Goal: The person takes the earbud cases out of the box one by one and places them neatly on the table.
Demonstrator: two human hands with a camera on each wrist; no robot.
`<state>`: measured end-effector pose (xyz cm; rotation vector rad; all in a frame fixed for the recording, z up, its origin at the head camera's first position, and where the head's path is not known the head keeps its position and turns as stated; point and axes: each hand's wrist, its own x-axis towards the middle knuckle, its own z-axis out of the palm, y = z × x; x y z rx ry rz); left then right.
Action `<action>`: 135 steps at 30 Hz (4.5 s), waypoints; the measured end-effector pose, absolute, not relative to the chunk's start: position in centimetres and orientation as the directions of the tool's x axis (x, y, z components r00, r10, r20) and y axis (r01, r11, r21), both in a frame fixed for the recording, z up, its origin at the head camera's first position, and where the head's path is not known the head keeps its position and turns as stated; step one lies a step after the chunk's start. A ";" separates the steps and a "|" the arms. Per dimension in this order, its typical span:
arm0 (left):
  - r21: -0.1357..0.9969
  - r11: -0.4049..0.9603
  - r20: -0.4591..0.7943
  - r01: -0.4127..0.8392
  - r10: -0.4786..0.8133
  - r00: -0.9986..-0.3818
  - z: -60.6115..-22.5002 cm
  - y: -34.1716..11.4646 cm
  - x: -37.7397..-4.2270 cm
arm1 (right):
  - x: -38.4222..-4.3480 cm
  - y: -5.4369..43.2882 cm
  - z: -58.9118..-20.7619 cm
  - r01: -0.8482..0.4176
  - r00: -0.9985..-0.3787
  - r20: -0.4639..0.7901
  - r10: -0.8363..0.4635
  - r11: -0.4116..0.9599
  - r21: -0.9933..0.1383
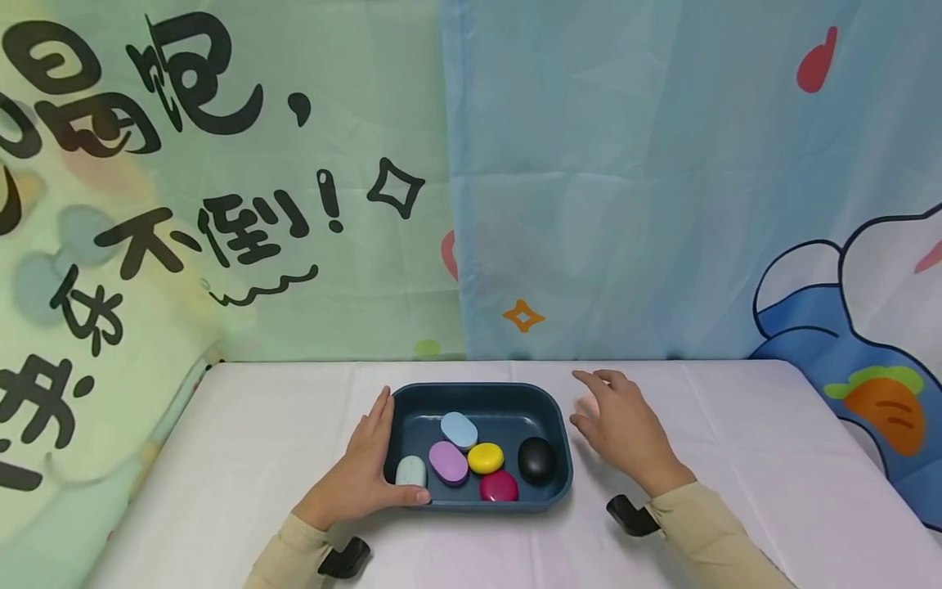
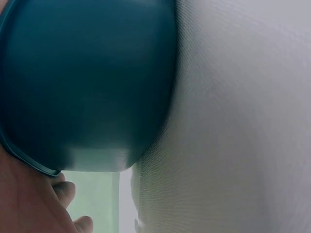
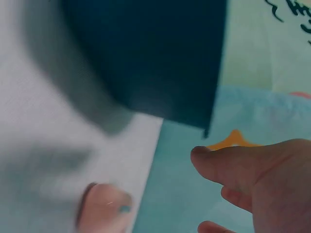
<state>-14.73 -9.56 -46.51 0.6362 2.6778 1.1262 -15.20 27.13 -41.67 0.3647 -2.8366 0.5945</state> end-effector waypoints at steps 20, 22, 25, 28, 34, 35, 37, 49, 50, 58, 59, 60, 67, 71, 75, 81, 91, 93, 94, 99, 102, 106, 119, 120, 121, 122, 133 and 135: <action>0.729 0.618 -0.007 0.294 0.437 -0.899 -46.6 -9.6 -14.7 | -13.3 22.3 -38.8 -0.359 -0.927 0.225 -0.302 0.889 -0.284; 0.733 0.615 -0.009 0.291 0.437 -0.900 -46.6 -9.6 -14.7 | -13.1 22.0 -38.9 -0.363 -0.926 0.215 -0.310 0.887 -0.285; 0.737 0.612 -0.011 0.287 0.435 -0.900 -46.7 -9.6 -14.7 | -12.9 21.5 -39.0 -0.385 -0.919 0.202 -0.339 0.882 -0.272; 0.737 0.610 -0.009 0.290 0.438 -0.899 -46.7 -9.6 -14.7 | -12.8 21.1 -39.1 -0.400 -0.915 0.179 -0.363 0.877 -0.267; 0.732 0.619 -0.019 0.285 0.436 -0.900 -46.5 -9.5 -14.6 | -12.7 20.2 -39.4 -0.420 -0.907 0.098 -0.409 0.873 -0.247; 0.730 0.623 -0.023 0.282 0.434 -0.901 -46.5 -9.5 -14.6 | -12.8 20.0 -39.4 -0.421 -0.907 0.080 -0.414 0.875 -0.240; 0.729 0.624 -0.024 0.280 0.433 -0.901 -46.5 -9.5 -14.6 | -12.8 19.7 -39.5 -0.420 -0.906 0.051 -0.420 0.878 -0.231; 0.718 0.625 0.000 0.307 0.440 -0.898 -46.6 -9.6 -14.5 | -13.1 18.6 -40.0 -0.392 -0.911 -0.070 -0.406 0.906 -0.158; 0.718 0.623 0.005 0.310 0.441 -0.897 -46.6 -9.6 -14.6 | -13.2 18.6 -40.1 -0.395 -0.909 -0.076 -0.409 0.906 -0.155; 0.722 0.621 -0.001 0.304 0.441 -0.898 -46.6 -9.5 -14.6 | -13.5 18.5 -40.8 -0.389 -0.901 -0.138 -0.411 0.907 -0.161; 0.723 0.622 -0.005 0.300 0.440 -0.898 -46.6 -9.5 -14.6 | -13.5 18.5 -41.0 -0.387 -0.901 -0.144 -0.409 0.909 -0.157; 0.724 0.622 -0.006 0.298 0.438 -0.899 -46.7 -9.5 -14.6 | -13.6 18.4 -41.1 -0.386 -0.901 -0.148 -0.407 0.910 -0.152; 0.723 0.621 -0.001 0.303 0.440 -0.898 -46.7 -9.6 -14.7 | -13.7 18.4 -41.8 -0.410 -0.898 -0.122 -0.422 0.905 -0.114; 0.726 0.624 -0.015 0.288 0.433 -0.901 -46.7 -9.5 -14.6 | -13.8 18.3 -42.0 -0.404 -0.902 -0.129 -0.412 0.911 -0.084; 0.730 0.620 -0.015 0.287 0.434 -0.901 -46.6 -9.5 -14.5 | -13.9 18.3 -42.1 -0.404 -0.904 -0.127 -0.409 0.912 -0.064; 0.733 0.617 -0.014 0.286 0.434 -0.901 -46.6 -9.4 -14.5 | -13.9 18.3 -42.1 -0.402 -0.905 -0.126 -0.406 0.914 -0.056; 0.738 0.615 -0.016 0.278 0.428 -0.904 -46.8 -9.4 -14.5 | -14.1 18.9 -42.1 -0.401 -0.912 -0.047 -0.407 0.911 -0.096; 0.741 0.612 -0.014 0.277 0.426 -0.904 -46.8 -9.4 -14.5 | -14.1 19.0 -42.1 -0.403 -0.913 -0.024 -0.408 0.909 -0.106; 0.742 0.611 -0.014 0.277 0.426 -0.904 -46.8 -9.4 -14.5 | -14.1 19.1 -42.0 -0.406 -0.912 -0.012 -0.410 0.907 -0.112; 0.741 0.614 -0.019 0.271 0.423 -0.906 -46.8 -9.4 -14.5 | -13.8 19.2 -41.6 -0.403 -0.914 0.019 -0.405 0.903 -0.147; 0.741 0.615 -0.020 0.271 0.423 -0.906 -46.8 -9.3 -14.5 | -13.7 19.4 -41.4 -0.381 -0.923 0.008 -0.385 0.910 -0.164; 0.739 0.615 -0.016 0.274 0.423 -0.906 -46.8 -9.3 -14.5 | -13.6 19.7 -41.3 -0.378 -0.926 0.054 -0.374 0.909 -0.173; 0.731 0.616 -0.002 0.294 0.433 -0.901 -46.8 -9.5 -14.5 | -13.4 20.8 -40.5 -0.397 -0.912 0.196 -0.359 0.894 -0.210; 0.732 0.616 -0.005 0.291 0.432 -0.902 -46.8 -9.5 -14.5 | -13.4 20.9 -40.4 -0.399 -0.911 0.205 -0.359 0.892 -0.211; 0.732 0.616 -0.007 0.290 0.432 -0.902 -46.8 -9.4 -14.5 | -13.3 21.1 -40.4 -0.404 -0.908 0.214 -0.361 0.890 -0.211; 0.733 0.617 -0.009 0.287 0.431 -0.902 -46.8 -9.4 -14.5 | -13.3 21.2 -40.4 -0.406 -0.906 0.221 -0.361 0.889 -0.211; 0.737 0.615 -0.014 0.279 0.428 -0.904 -46.7 -9.5 -14.5 | -13.2 22.7 -39.7 -0.396 -0.907 0.240 -0.346 0.894 -0.208; 0.739 0.612 -0.010 0.281 0.428 -0.904 -46.7 -9.5 -14.5 | -13.2 23.1 -39.7 -0.404 -0.901 0.256 -0.349 0.890 -0.210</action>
